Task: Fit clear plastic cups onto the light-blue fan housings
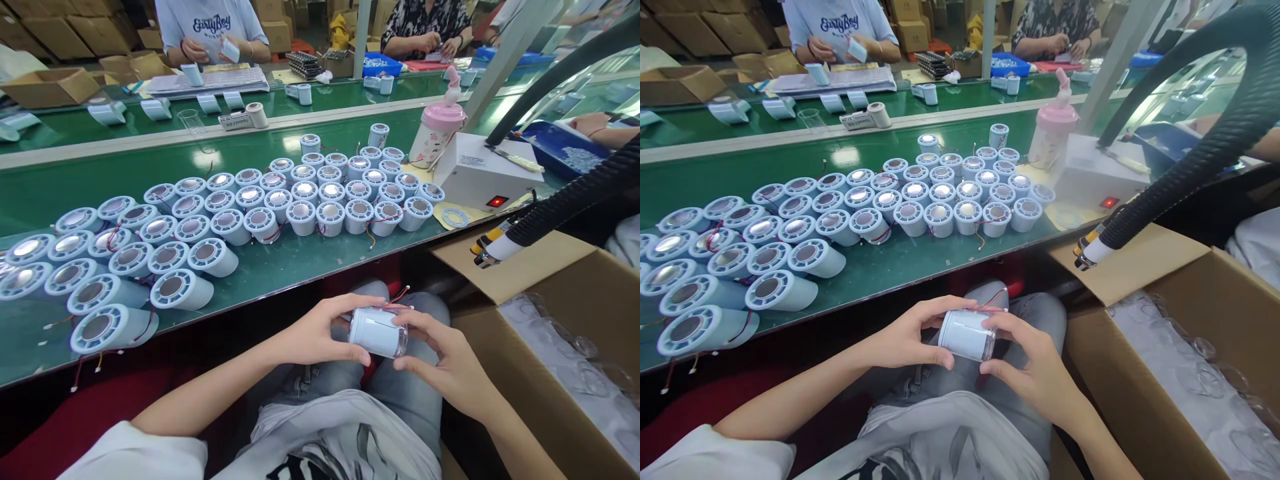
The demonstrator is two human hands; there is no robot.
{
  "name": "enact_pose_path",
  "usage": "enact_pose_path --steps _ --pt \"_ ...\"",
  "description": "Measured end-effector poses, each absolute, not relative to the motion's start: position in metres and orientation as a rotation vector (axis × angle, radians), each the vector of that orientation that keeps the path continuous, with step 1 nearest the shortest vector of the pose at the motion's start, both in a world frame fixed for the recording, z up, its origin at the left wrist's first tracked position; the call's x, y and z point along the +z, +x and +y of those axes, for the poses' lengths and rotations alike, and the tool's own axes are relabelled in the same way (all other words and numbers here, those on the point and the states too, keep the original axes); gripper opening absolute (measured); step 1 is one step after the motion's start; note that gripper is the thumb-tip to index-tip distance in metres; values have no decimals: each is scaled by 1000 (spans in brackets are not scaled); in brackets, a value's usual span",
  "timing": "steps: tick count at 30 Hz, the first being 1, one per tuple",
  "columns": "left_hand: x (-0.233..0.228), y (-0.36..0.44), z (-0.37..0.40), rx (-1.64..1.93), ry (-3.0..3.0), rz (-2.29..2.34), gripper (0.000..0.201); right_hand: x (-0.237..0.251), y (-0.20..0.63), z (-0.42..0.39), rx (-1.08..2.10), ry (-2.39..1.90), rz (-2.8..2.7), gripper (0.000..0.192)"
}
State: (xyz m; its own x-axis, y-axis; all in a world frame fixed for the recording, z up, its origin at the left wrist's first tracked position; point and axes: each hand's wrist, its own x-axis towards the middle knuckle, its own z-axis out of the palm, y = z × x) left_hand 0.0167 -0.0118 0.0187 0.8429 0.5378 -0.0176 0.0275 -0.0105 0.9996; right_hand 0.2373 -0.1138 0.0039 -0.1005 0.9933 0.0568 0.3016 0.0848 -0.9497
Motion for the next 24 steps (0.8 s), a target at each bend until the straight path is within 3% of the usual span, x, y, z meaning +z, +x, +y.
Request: enact_pose_path --steps 15,24 --pt "21 13 -13 447 1688 408 72 14 234 -115 1509 -1195 -1178 39" --pt "21 12 -12 445 1737 410 72 11 230 -110 1611 -1153 -965 38"
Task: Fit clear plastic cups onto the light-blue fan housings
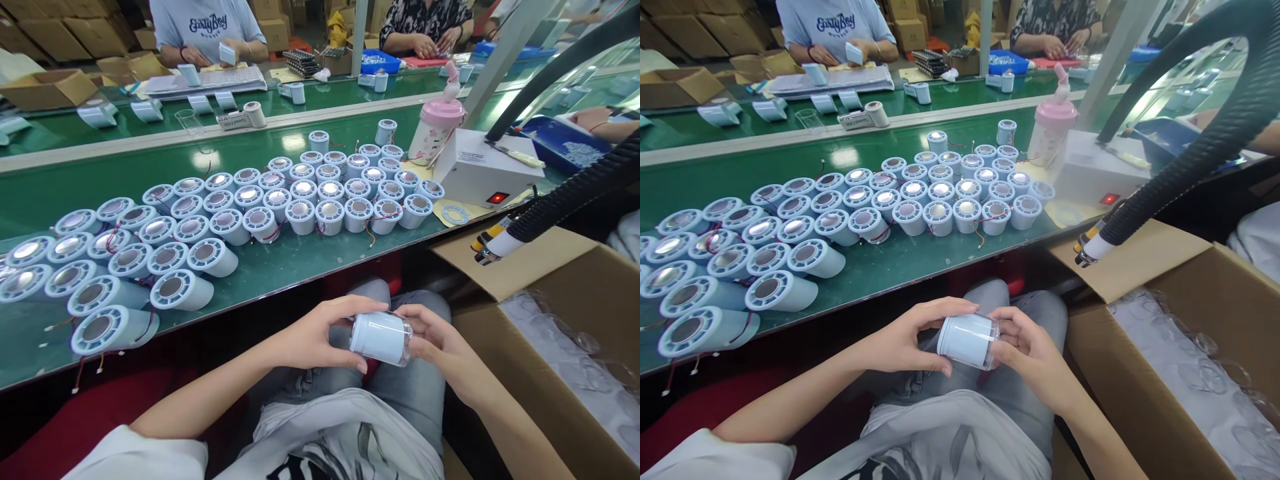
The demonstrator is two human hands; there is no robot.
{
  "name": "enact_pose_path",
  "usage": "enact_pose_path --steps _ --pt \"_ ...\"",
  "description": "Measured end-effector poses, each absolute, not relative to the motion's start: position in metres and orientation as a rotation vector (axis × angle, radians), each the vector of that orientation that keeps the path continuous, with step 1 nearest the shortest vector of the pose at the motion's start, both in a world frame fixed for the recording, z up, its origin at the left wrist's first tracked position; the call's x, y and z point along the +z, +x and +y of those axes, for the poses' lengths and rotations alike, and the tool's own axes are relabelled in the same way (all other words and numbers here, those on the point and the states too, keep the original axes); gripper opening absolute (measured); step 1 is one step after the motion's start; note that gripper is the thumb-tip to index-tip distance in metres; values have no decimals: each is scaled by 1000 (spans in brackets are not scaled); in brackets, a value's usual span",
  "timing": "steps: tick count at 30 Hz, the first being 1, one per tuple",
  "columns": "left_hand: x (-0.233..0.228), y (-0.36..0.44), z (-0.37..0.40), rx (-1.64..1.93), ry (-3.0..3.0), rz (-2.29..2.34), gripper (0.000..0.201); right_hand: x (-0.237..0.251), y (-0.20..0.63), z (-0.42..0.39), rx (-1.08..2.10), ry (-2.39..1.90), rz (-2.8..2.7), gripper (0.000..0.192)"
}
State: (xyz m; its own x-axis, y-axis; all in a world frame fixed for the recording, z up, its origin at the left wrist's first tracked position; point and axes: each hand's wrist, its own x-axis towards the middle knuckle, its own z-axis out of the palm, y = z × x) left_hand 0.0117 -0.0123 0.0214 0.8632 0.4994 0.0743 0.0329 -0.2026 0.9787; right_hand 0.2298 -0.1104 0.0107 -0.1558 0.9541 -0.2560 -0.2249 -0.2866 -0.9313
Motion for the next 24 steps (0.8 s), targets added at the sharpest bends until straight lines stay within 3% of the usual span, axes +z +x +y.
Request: enact_pose_path --steps 15,24 --pt "25 11 -17 518 1757 362 72 15 228 -119 1538 -1143 -1025 35" --pt "19 3 -3 591 1509 553 49 13 246 -142 1157 -1221 -849 33"
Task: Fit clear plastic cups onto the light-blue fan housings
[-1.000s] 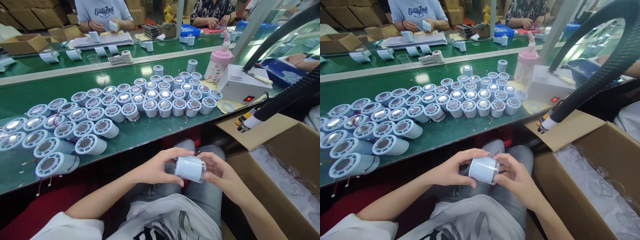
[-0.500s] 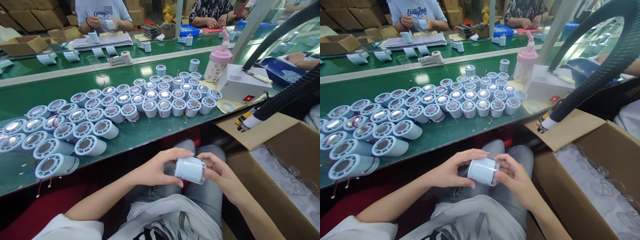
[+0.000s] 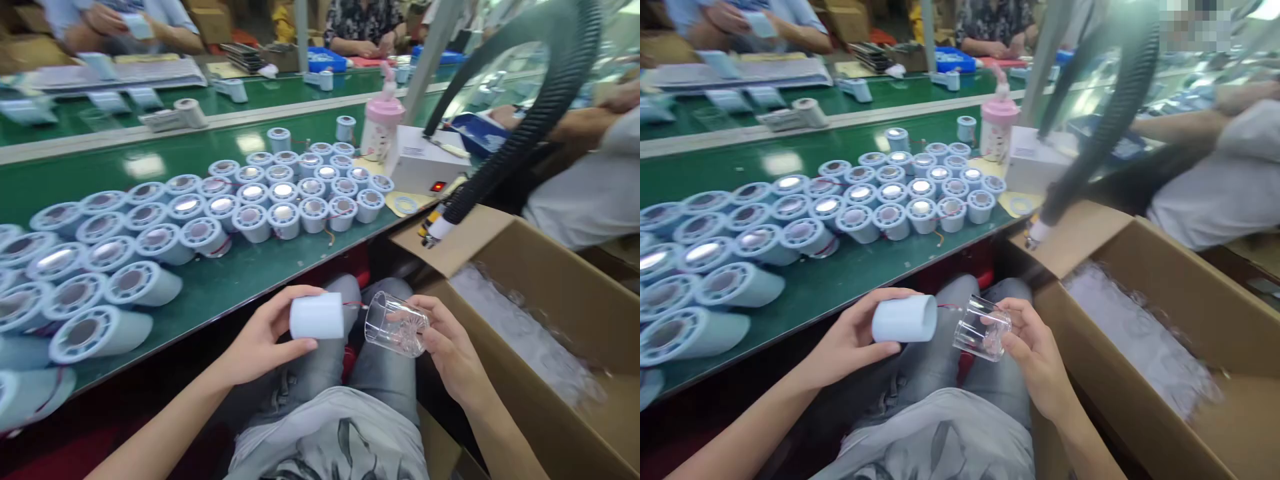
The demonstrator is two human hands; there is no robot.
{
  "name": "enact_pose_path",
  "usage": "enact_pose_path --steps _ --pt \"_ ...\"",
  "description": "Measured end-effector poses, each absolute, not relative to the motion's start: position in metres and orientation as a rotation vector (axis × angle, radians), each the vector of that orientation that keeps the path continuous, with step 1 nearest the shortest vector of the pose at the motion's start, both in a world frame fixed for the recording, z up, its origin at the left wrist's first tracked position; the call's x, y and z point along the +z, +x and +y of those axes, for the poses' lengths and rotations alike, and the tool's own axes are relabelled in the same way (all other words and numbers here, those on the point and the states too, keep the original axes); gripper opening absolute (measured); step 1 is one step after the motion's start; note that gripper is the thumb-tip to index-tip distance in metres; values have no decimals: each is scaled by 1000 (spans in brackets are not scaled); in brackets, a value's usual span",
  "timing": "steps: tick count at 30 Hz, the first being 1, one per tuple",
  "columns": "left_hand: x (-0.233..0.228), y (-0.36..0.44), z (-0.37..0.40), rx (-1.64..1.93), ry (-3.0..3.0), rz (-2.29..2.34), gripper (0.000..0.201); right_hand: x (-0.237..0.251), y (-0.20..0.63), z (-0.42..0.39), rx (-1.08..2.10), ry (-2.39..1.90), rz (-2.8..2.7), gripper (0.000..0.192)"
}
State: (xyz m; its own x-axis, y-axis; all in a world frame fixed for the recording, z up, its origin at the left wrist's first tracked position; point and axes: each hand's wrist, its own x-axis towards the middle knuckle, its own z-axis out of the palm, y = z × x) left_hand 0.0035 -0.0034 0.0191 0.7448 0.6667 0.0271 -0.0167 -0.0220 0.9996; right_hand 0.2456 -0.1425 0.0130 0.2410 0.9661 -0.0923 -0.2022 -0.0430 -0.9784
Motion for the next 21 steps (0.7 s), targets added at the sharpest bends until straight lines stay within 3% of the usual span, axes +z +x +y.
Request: enact_pose_path --steps 5,7,10,14,17,21 --pt "6 18 15 551 1235 688 48 17 256 -181 842 -1319 -792 34" --pt "2 32 19 483 1109 792 37 16 266 -210 633 -1469 -712 36" --pt "-7 58 21 401 969 987 19 0 286 -282 113 -1880 -381 48" --pt "-24 98 14 291 804 1183 16 -48 279 -406 -473 -2227 289 65" --pt "-30 121 3 237 698 1220 22 -98 246 -465 -447 -2316 660 51" --pt "-30 132 -4 72 656 1176 23 -142 228 -485 -268 -2320 813 29"
